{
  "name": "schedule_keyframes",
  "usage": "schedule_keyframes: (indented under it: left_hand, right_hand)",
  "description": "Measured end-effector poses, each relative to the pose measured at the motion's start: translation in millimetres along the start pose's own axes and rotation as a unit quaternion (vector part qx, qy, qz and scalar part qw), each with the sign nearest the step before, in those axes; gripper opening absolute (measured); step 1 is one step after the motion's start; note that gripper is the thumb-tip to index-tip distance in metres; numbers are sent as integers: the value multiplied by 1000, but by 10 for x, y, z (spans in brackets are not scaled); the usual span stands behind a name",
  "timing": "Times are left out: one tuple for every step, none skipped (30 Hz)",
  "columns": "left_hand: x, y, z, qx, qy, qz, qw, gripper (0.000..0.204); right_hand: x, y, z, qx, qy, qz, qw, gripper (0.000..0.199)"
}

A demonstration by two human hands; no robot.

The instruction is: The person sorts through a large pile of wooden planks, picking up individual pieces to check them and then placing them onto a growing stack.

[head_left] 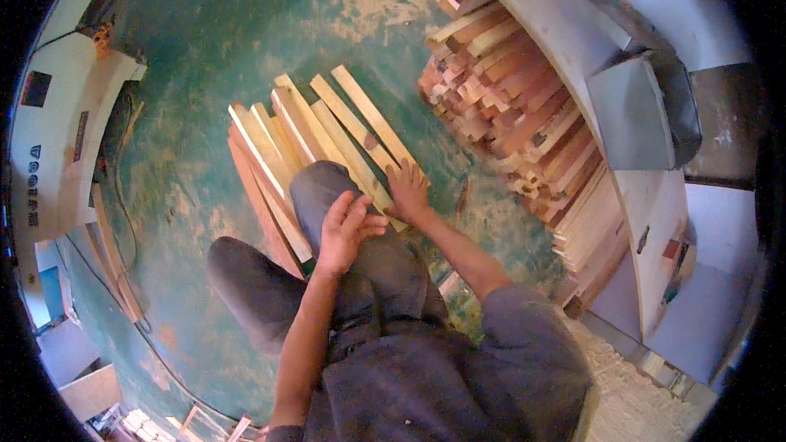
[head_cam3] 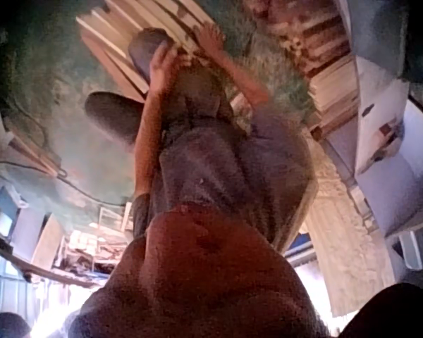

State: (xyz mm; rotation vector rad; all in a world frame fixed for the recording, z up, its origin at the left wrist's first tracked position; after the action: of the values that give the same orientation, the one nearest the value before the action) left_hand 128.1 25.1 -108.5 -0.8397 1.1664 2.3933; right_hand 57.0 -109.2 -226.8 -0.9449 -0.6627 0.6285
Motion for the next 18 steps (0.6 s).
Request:
schedule_keyframes:
  left_hand:
    - [-10,23,0,5,1,3,1000,63]
    - [-19,30,7,3,2,1,1000,62]
    - [-32,35,14,0,6,0,1000,62]
    - [-37,34,30,-3,10,-1,1000,61]
    - [-44,29,45,-3,14,-1,1000,61]
    - [-49,24,60,-3,17,-1,1000,61]
    - [-53,16,75,-3,20,-1,1000,61]
    - [-48,11,81,-4,18,-3,1000,61]
    - [-41,4,87,-6,17,-5,1000,61]
    - [-32,0,88,-7,15,-7,1000,61]
    - [-31,21,86,-3,12,-14,1000,61]
    - [-22,-42,96,-8,15,-16,1000,61]
    - [-20,-105,111,-13,18,-19,1000,61]
    - [-22,-84,98,-13,11,-16,1000,60]
    - [-16,-65,96,-13,4,-13,1000,59]
    - [-5,-55,95,-15,-3,-9,1000,58]
    - [-17,-50,79,-17,-1,-13,1000,57]
    - [-25,-51,71,-21,1,-16,1000,56]
  right_hand:
    - [-19,176,51,-22,-16,13,1000,102]
    - [-23,358,114,-44,-33,26,998,100]
    - [-26,326,229,-101,-40,-14,994,60]
    - [-55,421,327,-92,-34,-19,995,61]
    - [-59,440,422,-84,-27,-25,996,62]
    - [-53,440,472,-77,-20,-31,996,62]
    - [-31,448,482,-78,-19,-16,997,61]
    - [-36,454,491,-81,-15,0,997,61]
    - [-42,454,498,-84,-12,15,996,60]
    - [-83,401,479,-129,-9,44,991,70]
    - [-177,406,418,-175,-3,69,982,81]
    - [-78,158,383,-217,-7,95,971,93]
    - [-184,140,336,-121,21,12,992,99]
    - [-238,-17,289,-125,29,16,992,101]
    - [-305,-111,232,-127,38,19,991,103]
    - [-353,-174,164,-129,46,23,990,105]
    - [-367,-171,45,-94,45,30,994,109]
    - [-401,-188,-56,-74,63,16,995,112]
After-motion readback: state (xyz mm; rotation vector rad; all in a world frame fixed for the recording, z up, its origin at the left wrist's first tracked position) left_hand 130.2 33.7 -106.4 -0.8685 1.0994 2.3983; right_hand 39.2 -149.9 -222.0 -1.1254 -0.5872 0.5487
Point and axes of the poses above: each hand's wrist, its own z-axis away from the middle knuckle, its own y-axis out of the palm, x = y × z, the point moved 10 cm from there along -z, towards the middle knuckle, and after that the axes turned 6 degrees about x, right-handed, at the moved point
